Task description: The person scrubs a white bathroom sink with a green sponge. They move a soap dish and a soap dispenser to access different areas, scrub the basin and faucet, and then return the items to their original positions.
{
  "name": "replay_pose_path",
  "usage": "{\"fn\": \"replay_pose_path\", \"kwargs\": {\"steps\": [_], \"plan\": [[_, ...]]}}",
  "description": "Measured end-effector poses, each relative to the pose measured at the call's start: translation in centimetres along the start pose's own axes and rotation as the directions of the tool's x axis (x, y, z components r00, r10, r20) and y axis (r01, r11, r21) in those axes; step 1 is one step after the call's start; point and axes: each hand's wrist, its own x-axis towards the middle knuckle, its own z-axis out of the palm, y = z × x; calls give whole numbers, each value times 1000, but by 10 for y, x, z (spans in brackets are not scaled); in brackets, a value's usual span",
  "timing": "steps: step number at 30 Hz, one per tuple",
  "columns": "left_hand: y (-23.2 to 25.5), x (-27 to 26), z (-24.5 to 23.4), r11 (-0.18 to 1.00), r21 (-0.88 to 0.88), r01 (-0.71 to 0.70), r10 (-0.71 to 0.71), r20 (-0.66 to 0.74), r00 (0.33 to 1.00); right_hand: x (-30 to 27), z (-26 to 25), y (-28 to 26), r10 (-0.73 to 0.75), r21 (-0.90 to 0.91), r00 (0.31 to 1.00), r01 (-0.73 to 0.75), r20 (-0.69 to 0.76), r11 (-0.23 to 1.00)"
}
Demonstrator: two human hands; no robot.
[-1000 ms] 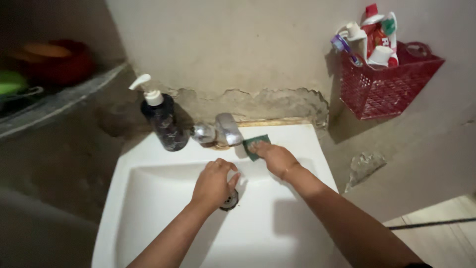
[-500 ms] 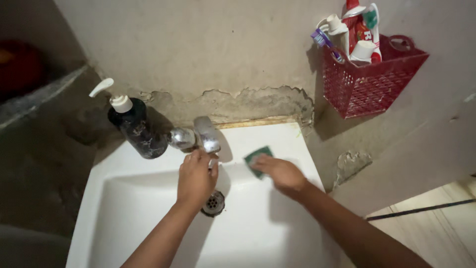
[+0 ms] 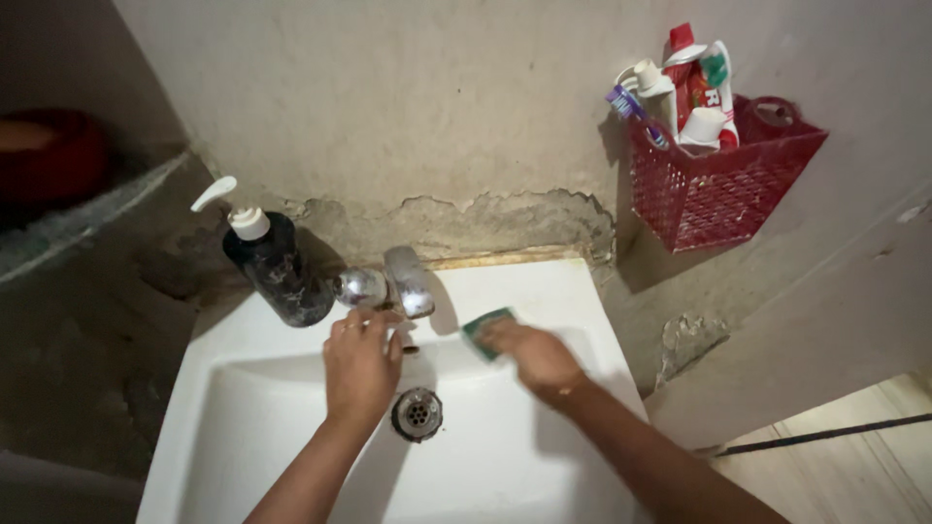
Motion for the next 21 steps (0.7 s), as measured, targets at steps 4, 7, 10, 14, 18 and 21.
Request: {"fn": "replay_pose_path", "kwargs": {"steps": [4, 7, 10, 14, 18, 21], "plan": [[-10, 1, -13, 998, 45, 51, -47, -85, 995, -7, -53, 60, 552, 33, 807, -558, -211, 829], [-10, 9, -16, 998, 32, 55, -47, -202, 978, 9, -36, 103, 499, -260, 825, -559, -265, 787], [-5, 13, -13, 993, 72, 97, -81, -198, 977, 49, 20, 109, 569, -157, 814, -580, -117, 799], [1, 8, -9, 995, 22, 102, -97, -155, 983, 57, 62, 35, 188, 25, 979, -191, 80, 981], [-9, 2, -15, 993, 40, 114, -107, -154, 982, 19, 13, 24, 411, 198, 894, -442, 179, 875], [-18, 1, -23, 988, 49, 144, -135, -144, 980, 3, -20, 67, 558, -77, 828, -561, -58, 824]]}}
